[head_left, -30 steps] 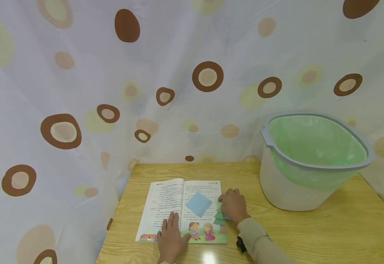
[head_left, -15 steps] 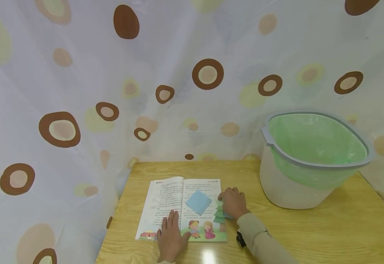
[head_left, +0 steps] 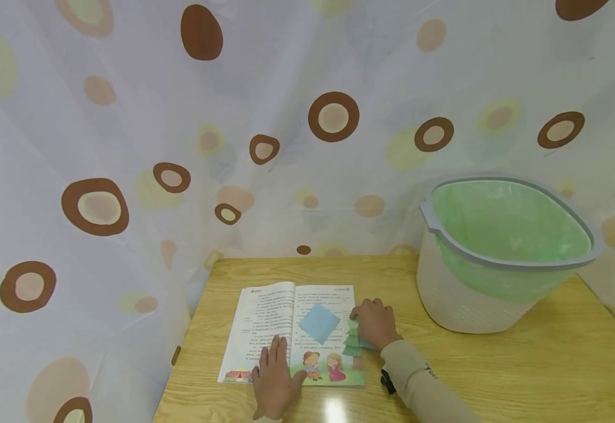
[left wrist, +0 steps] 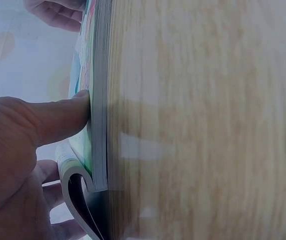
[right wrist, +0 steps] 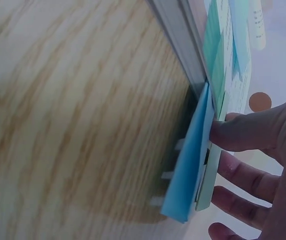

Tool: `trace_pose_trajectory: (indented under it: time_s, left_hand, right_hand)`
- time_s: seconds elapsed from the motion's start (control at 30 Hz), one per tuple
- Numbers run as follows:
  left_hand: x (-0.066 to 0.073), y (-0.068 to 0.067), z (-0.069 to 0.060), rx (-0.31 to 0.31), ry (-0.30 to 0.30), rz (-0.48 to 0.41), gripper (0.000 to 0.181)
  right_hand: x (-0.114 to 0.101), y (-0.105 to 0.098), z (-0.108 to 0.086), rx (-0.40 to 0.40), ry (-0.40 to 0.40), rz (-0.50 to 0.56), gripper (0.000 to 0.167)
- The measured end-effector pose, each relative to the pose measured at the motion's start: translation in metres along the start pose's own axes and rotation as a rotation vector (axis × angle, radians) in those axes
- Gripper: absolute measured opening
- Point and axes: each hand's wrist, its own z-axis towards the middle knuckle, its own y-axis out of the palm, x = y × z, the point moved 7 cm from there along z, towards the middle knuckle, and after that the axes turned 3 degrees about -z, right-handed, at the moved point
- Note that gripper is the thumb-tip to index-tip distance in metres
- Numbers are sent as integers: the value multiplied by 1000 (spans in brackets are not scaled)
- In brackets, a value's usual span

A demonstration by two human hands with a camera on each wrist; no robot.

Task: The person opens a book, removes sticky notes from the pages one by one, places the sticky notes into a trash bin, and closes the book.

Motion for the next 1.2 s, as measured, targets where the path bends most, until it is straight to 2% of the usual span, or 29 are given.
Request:
trace_pose_trajectory:
  time_s: [0.23,0.43,0.5,0.63,0.7,0.8,0.9,1.03,1.13,1.2]
  left_hand:
    - [0,-1,-1,-8,12,-11,88]
    - [0,1,-1,-3,17,-3,88]
    - [0,1,-1,1,20,1,88]
    - [0,0,-1,4,22,6,87]
    - [1,-2,-2,5,23,3,87]
    - [2,-3,-3,1,20,1,87]
    - [3,-5,-4,-4,13,-4,86]
    - [3,-5,-3,-11,7,-11,86]
    - [2,-3,-2,-18,2,-17,85]
    - [2,-2,-2,-25,-3,-18,86]
  right_hand:
    - [1,1,-2,-5,4,22,30]
    - [4,-8,-5,104,-7,-33,22]
    - [6,-14,-5,152,-2,-1,23]
    - [9,-35,-9,206,38,129,26]
    - [6,-51,-13,242,40,201,27]
    - [-6,-86,-25,347,-18,298,24]
    - [-27,-133,-47,520,-166,359,18]
    - [-48,-196,-84,753,-366,376,19]
    - [-47,-234,-107,899,-450,388,16]
    - [-39,-255,-118,995,-468,398,28]
